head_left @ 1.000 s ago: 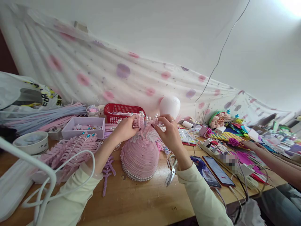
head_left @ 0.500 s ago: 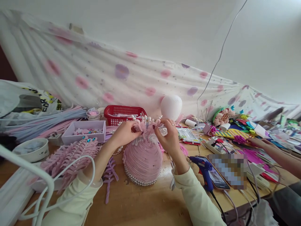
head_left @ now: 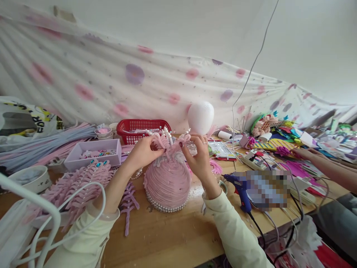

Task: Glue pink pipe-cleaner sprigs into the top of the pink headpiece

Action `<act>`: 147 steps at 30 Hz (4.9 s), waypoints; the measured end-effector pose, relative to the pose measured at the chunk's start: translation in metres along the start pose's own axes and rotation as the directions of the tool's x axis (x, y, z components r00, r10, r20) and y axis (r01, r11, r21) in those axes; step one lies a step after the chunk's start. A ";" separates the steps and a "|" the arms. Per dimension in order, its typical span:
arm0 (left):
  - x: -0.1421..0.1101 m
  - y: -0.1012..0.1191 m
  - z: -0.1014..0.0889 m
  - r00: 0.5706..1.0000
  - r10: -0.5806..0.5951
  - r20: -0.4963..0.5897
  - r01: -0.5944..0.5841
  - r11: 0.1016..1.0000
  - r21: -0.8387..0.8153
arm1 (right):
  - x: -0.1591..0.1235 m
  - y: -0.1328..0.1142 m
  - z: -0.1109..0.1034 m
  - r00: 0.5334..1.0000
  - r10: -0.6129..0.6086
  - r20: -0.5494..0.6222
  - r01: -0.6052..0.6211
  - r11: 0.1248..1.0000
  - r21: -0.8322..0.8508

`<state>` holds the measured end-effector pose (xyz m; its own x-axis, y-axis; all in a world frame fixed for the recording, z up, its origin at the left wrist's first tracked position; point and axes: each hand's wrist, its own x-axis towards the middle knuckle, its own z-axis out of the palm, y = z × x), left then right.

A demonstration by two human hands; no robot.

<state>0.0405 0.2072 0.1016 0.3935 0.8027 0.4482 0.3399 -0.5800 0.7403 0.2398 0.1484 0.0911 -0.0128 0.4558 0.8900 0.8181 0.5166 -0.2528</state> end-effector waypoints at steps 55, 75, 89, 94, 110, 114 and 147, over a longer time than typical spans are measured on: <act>0.000 -0.003 0.005 0.999 -0.054 -0.001 0.054 0.998 -0.027 | -0.055 0.004 -0.014 0.959 -0.090 -0.267 0.042 0.982 -0.182; -0.005 0.012 0.013 0.997 -0.063 -0.053 0.076 0.951 0.301 | -0.063 -0.017 0.005 0.960 -0.278 0.031 0.270 0.948 0.167; -0.005 0.009 0.017 0.999 -0.012 -0.034 0.023 0.932 0.362 | -0.060 -0.024 0.007 0.969 -0.163 0.188 0.133 0.978 0.162; -0.005 0.009 0.017 0.999 -0.012 -0.046 0.029 0.924 0.380 | -0.059 -0.024 0.007 0.963 -0.177 0.202 0.139 0.973 0.186; -0.005 0.010 0.018 0.999 0.000 -0.052 0.024 0.893 0.450 | -0.059 -0.027 0.007 0.960 -0.115 0.255 0.070 0.982 0.177; -0.006 0.011 0.020 0.999 0.008 -0.041 0.012 0.884 0.467 | -0.060 -0.027 0.007 0.960 -0.105 0.260 0.059 0.982 0.178; -0.003 0.009 0.013 0.998 -0.064 0.023 0.060 0.988 0.144 | -0.063 -0.028 0.005 0.947 -0.089 0.308 0.047 0.989 0.141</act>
<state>0.0537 0.1976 0.1007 0.3907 0.8346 0.3883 0.4822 -0.5449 0.6860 0.2149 0.1093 0.0402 -0.2624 0.6090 0.7485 0.7271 0.6347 -0.2615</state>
